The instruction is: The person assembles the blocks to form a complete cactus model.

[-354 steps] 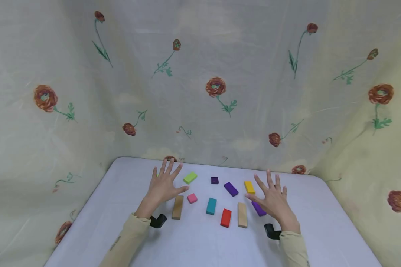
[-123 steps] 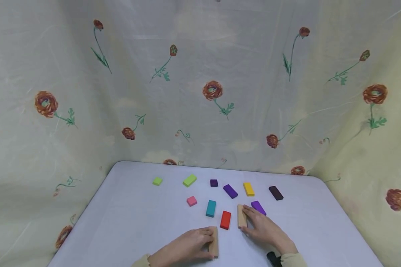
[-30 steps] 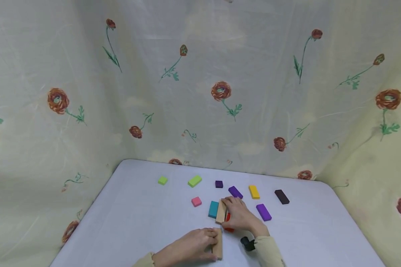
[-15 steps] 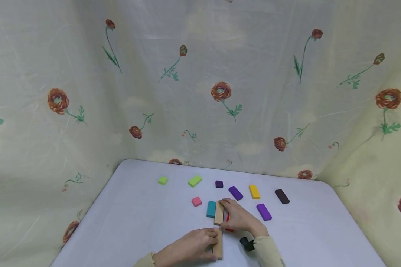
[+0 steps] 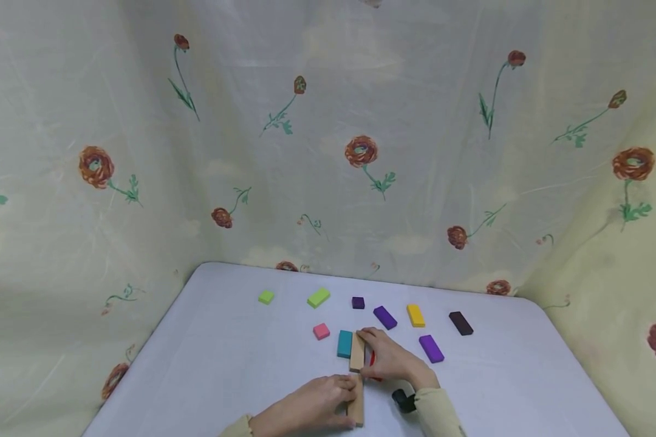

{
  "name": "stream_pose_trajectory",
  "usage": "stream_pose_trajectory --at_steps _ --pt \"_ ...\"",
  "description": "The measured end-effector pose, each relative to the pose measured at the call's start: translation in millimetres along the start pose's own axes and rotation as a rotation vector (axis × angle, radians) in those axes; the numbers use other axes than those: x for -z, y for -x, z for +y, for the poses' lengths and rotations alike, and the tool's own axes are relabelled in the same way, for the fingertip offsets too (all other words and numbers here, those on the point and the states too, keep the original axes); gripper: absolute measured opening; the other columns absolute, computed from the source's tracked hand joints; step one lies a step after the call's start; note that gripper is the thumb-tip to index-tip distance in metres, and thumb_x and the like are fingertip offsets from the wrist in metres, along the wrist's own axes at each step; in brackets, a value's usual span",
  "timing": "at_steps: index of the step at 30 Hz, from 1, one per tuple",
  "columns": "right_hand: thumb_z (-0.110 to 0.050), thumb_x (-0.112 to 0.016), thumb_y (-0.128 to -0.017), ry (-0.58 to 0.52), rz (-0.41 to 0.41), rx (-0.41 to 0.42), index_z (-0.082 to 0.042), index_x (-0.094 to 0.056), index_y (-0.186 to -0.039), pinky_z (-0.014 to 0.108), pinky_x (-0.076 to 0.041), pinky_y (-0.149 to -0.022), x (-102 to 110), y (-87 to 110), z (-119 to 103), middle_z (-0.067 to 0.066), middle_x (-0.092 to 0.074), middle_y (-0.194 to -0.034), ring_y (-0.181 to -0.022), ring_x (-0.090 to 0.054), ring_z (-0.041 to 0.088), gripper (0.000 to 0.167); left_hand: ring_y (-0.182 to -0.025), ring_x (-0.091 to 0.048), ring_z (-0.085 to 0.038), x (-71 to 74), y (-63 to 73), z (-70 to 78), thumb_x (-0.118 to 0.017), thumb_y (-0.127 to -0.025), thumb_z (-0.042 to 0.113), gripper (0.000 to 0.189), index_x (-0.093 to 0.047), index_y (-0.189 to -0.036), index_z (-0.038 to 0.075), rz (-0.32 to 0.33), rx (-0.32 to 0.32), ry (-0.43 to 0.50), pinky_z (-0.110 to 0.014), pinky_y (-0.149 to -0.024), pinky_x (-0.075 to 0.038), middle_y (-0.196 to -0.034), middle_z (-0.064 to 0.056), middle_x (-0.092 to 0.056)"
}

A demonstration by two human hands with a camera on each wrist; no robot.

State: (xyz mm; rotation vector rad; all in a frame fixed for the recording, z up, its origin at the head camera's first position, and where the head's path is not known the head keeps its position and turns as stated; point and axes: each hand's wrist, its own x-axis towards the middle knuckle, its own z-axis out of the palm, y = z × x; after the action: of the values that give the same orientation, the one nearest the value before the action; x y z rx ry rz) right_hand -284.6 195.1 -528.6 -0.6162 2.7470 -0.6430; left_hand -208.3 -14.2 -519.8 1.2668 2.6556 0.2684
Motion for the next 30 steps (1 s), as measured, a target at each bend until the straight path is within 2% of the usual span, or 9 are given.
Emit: stream_pose_trajectory --at_steps 9,18,30 --pt "-0.045 -0.072 -0.079 0.009 0.015 -0.01 -0.01 -0.042 -0.145 0.058 -0.037 -0.108 0.6 0.5 -2.1 0.015 -0.04 -0.149 -0.136 -0.039 0.034 0.08 -0.124 -0.054 -0.006 0.0 -0.1 0.8 -0.063 -0.087 0.053 0.051 -0.064 -0.127 0.021 0.012 -0.011 -0.009 -0.025 -0.098 -0.05 -0.136 0.008 -0.057" --pt "-0.046 -0.071 -0.079 0.025 0.033 -0.003 -0.009 -0.045 -0.143 0.057 -0.037 -0.109 1.2 1.1 -1.7 0.014 -0.042 -0.147 -0.135 -0.04 0.033 0.078 -0.113 -0.059 -0.002 -2.2 -3.2 0.2 -0.063 -0.088 0.049 0.038 -0.071 -0.114 0.022 0.096 -0.044 0.002 -0.021 -0.092 -0.052 -0.122 0.01 -0.065" --pt "-0.045 -0.071 -0.08 0.023 0.028 0.008 -0.009 -0.046 -0.141 0.057 -0.038 -0.108 2.4 2.2 -1.7 0.014 -0.043 -0.146 -0.134 -0.041 0.032 0.075 -0.105 -0.059 0.001 -5.0 -4.1 2.2 -0.066 -0.083 0.051 0.038 -0.072 -0.108 0.023 0.116 0.032 0.008 -0.02 -0.088 -0.053 -0.112 0.012 -0.067"
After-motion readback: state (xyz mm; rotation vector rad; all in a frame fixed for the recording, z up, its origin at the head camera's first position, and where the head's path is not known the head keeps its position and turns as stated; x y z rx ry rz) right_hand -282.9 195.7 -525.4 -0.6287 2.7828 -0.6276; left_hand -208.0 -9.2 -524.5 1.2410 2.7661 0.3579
